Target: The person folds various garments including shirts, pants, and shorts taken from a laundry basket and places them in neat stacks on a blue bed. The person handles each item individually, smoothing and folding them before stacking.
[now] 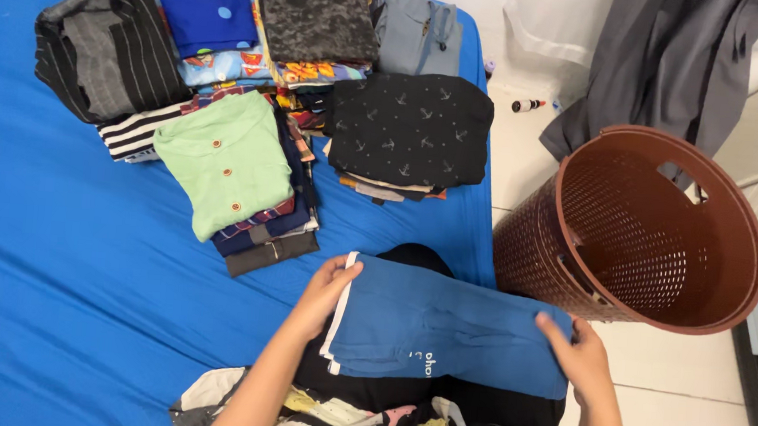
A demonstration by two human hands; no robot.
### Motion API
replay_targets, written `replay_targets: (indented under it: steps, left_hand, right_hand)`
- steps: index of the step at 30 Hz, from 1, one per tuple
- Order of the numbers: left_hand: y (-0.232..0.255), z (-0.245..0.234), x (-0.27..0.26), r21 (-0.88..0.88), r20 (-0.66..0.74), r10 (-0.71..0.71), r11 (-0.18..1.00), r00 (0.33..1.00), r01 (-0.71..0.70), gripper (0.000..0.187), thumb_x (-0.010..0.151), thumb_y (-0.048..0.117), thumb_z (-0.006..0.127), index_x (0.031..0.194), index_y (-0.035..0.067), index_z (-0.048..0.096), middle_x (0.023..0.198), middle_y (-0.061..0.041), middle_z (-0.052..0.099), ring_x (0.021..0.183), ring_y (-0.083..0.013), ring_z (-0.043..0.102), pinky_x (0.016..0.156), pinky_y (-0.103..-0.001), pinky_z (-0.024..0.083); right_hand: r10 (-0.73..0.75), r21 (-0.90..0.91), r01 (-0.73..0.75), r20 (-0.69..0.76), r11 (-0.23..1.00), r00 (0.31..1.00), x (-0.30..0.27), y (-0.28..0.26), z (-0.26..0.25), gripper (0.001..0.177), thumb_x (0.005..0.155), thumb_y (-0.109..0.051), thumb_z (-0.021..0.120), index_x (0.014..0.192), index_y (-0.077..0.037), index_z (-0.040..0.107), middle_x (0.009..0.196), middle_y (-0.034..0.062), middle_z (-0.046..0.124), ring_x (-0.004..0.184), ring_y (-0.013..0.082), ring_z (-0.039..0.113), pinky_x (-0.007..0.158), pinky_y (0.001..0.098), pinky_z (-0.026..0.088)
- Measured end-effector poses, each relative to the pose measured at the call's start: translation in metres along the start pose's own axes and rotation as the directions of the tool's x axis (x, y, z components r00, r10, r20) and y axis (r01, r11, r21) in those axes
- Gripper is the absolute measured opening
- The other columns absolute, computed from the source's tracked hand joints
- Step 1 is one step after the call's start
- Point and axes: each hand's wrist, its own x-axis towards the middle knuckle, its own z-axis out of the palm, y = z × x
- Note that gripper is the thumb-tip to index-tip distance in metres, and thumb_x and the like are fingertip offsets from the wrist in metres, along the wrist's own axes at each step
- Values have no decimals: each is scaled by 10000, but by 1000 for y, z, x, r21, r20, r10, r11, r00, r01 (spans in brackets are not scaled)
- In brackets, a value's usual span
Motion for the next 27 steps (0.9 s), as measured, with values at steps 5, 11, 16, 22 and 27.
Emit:
replay_targets:
  steps: [5,11,16,22,27]
  left_hand:
    - [19,-17,-43,-331,357,-172,896,918,297,515,1014,325,514,1401,-15,525,1264,-133,693,1084,-213,704,926,-361,576]
    - [31,-8,-71,-460,417,-189,799,889,386,570,957,416,465,1429,97,494,1269,-112,687,1081,-229,716,897,-402,593]
    - [37,-9,-77,-377,214,-206,884,955,275,491,976,235,624,1429,74,528,1228,-97,676,1040,-205,704,832,-380,598]
    - [61,11,-85,-397,244,-157,884,957,246,493,943,196,629,1409,53,551,1263,-127,676,1076,-215,713,840,-381,625]
    - [97,35,-89,-350,398,90,935,913,60,553,965,310,515,1489,147,438,1459,2,582,1196,-229,677,859,-348,619]
  right_hand:
    - [-148,247,86,246,965,958,-48,-55,19,403,866,-126,732,1222,-24,573,1071,119,653,945,176,632,796,290,526]
    - [-130,60,121,666,991,734,-109,-127,149,587,912,-185,777,1422,-118,495,1245,105,614,800,295,645,635,410,527]
    - [-477,-134,753,700,644,532,-142,-150,184,773,867,-334,812,1515,-146,434,1365,126,601,1291,305,563,1082,429,482]
    - [-659,-102,959,707,265,257,-145,-110,167,1127,664,-396,921,1571,-71,334,1622,315,165,1460,529,151,1159,539,164]
    - [-537,319,445,322,837,780,-104,-80,179,795,826,-259,720,1518,-8,419,1575,251,361,1431,416,343,1154,479,289]
